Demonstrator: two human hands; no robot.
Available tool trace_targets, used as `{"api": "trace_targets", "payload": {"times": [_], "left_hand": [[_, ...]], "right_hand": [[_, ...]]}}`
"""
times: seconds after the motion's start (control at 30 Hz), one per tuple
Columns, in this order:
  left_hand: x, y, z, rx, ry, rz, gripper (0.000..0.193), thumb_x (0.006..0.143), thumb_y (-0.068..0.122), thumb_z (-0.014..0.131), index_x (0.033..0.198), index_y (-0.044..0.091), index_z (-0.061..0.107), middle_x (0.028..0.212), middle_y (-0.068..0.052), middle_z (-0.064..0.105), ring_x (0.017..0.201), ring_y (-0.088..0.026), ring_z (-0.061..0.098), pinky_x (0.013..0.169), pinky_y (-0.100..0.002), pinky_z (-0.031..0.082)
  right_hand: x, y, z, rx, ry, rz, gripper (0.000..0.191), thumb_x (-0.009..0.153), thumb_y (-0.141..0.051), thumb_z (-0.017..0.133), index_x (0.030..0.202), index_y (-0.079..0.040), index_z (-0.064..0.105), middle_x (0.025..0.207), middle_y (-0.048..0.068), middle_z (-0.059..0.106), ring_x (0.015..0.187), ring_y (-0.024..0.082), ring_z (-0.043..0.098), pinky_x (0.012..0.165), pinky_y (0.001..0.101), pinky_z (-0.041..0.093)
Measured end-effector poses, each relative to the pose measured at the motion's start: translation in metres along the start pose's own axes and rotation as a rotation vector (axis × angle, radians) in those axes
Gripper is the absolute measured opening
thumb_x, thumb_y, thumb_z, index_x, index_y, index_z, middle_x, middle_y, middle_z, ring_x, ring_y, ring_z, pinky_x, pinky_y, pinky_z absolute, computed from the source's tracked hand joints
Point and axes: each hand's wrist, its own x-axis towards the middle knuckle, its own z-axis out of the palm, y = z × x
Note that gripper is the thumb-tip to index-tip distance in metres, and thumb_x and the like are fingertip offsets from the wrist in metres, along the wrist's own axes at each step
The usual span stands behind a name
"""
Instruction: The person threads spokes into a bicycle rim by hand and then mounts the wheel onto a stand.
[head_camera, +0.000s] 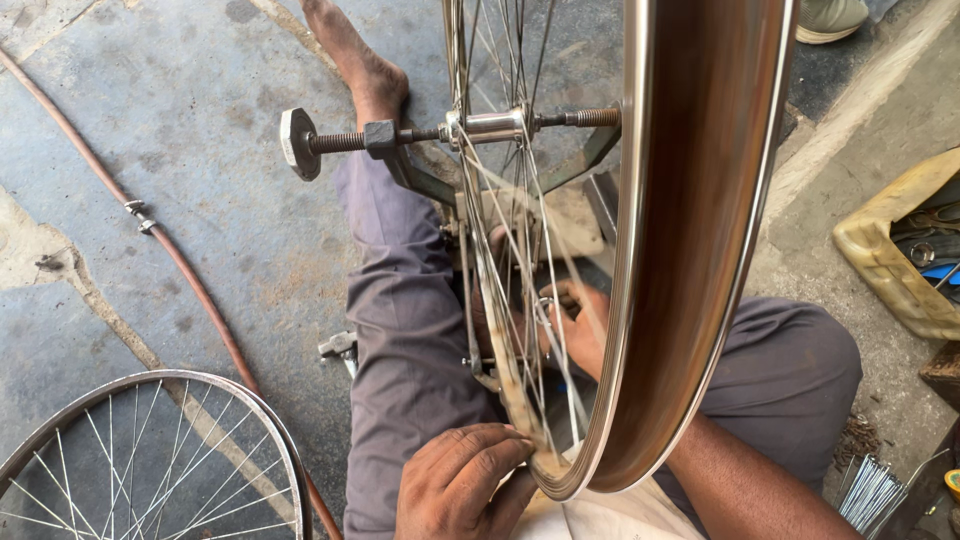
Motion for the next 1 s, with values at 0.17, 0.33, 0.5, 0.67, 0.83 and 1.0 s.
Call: {"api": "trace_targets", "payload": {"times": [0.17, 0.33, 0.5, 0.67, 0.83, 1.0], "left_hand": [[-0.004, 0.0, 0.0, -0.04, 0.002, -0.009, 0.028, 0.075, 0.017, 0.093, 0.095, 0.008, 0.074, 0.094, -0.006, 0.078, 0.092, -0.019, 0.081, 0.079, -0.032, 0.065], [-0.005, -0.017, 0.0, 0.057, -0.21, -0.148, 0.034, 0.073, 0.013, 0.086, 0.103, 0.005, 0.074, 0.107, -0.009, 0.078, 0.101, -0.026, 0.077, 0.084, -0.039, 0.06], [-0.009, -0.021, 0.003, 0.069, -0.221, -0.169, 0.036, 0.074, 0.015, 0.086, 0.107, 0.005, 0.073, 0.11, -0.009, 0.077, 0.104, -0.026, 0.076, 0.087, -0.039, 0.06], [-0.013, -0.021, 0.006, 0.084, -0.182, -0.132, 0.029, 0.077, 0.014, 0.084, 0.104, 0.007, 0.075, 0.105, -0.008, 0.079, 0.102, -0.024, 0.077, 0.086, -0.039, 0.061], [-0.015, -0.022, 0.01, 0.115, -0.204, -0.145, 0.024, 0.081, 0.015, 0.083, 0.102, 0.007, 0.075, 0.104, -0.008, 0.078, 0.101, -0.024, 0.077, 0.086, -0.04, 0.061], [-0.011, -0.02, 0.007, 0.087, -0.173, -0.117, 0.026, 0.078, 0.013, 0.082, 0.102, 0.005, 0.075, 0.104, -0.009, 0.079, 0.1, -0.024, 0.077, 0.085, -0.039, 0.062]], "right_hand": [[0.007, 0.017, 0.007, 0.071, 0.07, -0.297, 0.017, 0.092, -0.007, 0.069, 0.108, -0.002, 0.069, 0.094, 0.009, 0.074, 0.081, 0.015, 0.072, 0.069, 0.0312, 0.06], [0.007, 0.022, 0.008, 0.128, 0.025, -0.425, 0.018, 0.095, -0.007, 0.068, 0.111, -0.001, 0.068, 0.088, 0.01, 0.071, 0.077, 0.016, 0.067, 0.066, 0.0337, 0.056], [-0.003, 0.005, -0.004, -0.265, -0.038, 0.161, 0.028, 0.098, -0.016, 0.067, 0.126, -0.012, 0.069, 0.076, 0.016, 0.068, 0.064, 0.023, 0.064, 0.062, 0.0385, 0.052], [-0.006, -0.013, -0.001, 0.066, 0.017, -0.146, 0.024, 0.094, -0.013, 0.069, 0.115, -0.002, 0.072, 0.085, 0.013, 0.076, 0.07, 0.019, 0.071, 0.062, 0.0365, 0.056], [-0.014, -0.022, -0.005, 0.014, -0.068, -0.007, 0.025, 0.096, -0.016, 0.064, 0.118, -0.006, 0.072, 0.085, 0.008, 0.079, 0.07, 0.015, 0.074, 0.063, 0.0302, 0.061], [-0.019, -0.033, -0.003, -0.12, -0.043, -0.08, 0.029, 0.091, -0.018, 0.074, 0.117, -0.005, 0.073, 0.091, 0.007, 0.078, 0.076, 0.014, 0.073, 0.066, 0.0294, 0.059]]}}
